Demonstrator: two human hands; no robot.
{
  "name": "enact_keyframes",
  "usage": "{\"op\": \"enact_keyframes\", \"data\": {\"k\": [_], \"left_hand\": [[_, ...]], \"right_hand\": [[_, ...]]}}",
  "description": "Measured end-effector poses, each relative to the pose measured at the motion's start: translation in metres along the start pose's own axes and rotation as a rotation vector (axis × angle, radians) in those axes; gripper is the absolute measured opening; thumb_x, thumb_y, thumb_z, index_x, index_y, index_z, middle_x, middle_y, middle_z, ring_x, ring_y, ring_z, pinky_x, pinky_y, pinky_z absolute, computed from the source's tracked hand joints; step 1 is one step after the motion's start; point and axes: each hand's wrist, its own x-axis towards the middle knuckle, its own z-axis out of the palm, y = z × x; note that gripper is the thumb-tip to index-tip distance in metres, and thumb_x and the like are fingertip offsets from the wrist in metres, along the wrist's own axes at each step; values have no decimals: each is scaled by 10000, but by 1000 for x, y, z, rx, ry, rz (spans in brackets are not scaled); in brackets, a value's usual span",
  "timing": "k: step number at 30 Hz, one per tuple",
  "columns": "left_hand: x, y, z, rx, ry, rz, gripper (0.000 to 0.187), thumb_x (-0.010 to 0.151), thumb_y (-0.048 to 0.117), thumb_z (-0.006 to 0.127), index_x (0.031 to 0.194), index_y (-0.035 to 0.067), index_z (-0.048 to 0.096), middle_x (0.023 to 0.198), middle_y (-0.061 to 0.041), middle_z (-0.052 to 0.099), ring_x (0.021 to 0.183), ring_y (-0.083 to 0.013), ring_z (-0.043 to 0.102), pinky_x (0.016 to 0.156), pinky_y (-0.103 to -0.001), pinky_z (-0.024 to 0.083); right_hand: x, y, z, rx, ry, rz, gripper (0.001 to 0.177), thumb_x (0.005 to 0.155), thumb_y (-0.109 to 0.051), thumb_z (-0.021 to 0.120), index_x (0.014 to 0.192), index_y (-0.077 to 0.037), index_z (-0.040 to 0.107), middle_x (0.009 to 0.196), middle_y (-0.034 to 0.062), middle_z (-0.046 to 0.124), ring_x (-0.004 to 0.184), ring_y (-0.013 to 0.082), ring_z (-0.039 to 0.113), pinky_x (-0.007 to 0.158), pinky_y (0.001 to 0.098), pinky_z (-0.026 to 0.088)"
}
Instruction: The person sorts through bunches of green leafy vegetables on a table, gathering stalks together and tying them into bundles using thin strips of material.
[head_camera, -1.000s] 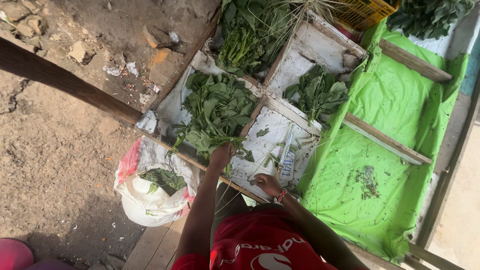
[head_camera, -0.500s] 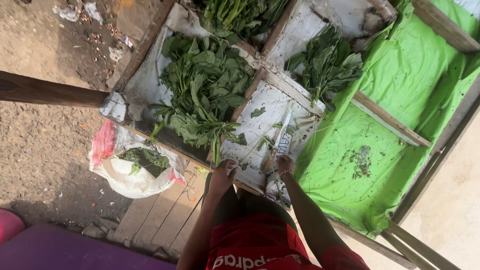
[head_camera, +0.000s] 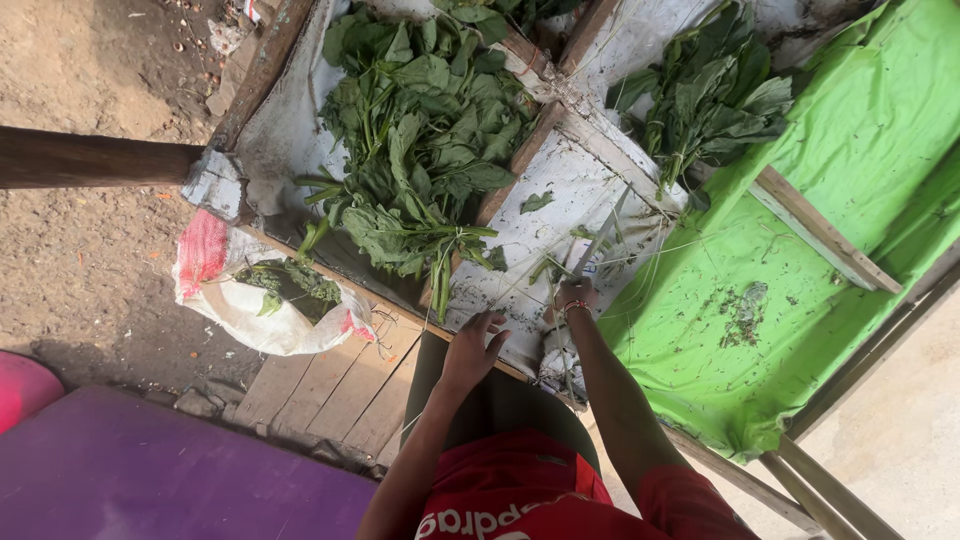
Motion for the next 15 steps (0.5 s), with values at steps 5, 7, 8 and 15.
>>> {"op": "enact_keyframes", "data": {"k": [5,7,8,15], "left_hand": [[8,4,12,-48,-46,4,261,921,200,731,1115,54,637,1114,-134,720,949,-275,744,799,-410,572],[12,3,21,-42,-59,-10,301,929,254,727,1139,55,646,1118,-138,731,987,-277,748,820,-418,572],[14,3,28,-37,-18,12,369,926,281,739,1178,39,620,1141,-157,713,997,-297,733,833,-425,567],[31,29,91,-124,-25,247,854,776,333,902,1324,-114,424,1252,-327,542,1170,-475,568,923,-542,486]], "right_hand": [[8,12,-42,823,-356,137,270,839,-110,735,1023,62,638,839,153,692,732,254,666,630,418,546],[13,22,-65,980,-495,61,240,855,-86,713,1041,43,635,873,136,698,754,236,679,647,400,566],[10,28,-74,990,-527,44,227,863,-74,702,1051,33,634,891,127,702,765,227,686,656,391,576],[-53,33,-90,1035,-582,-164,246,898,7,690,1138,11,636,956,108,707,781,199,692,654,324,584]]}}
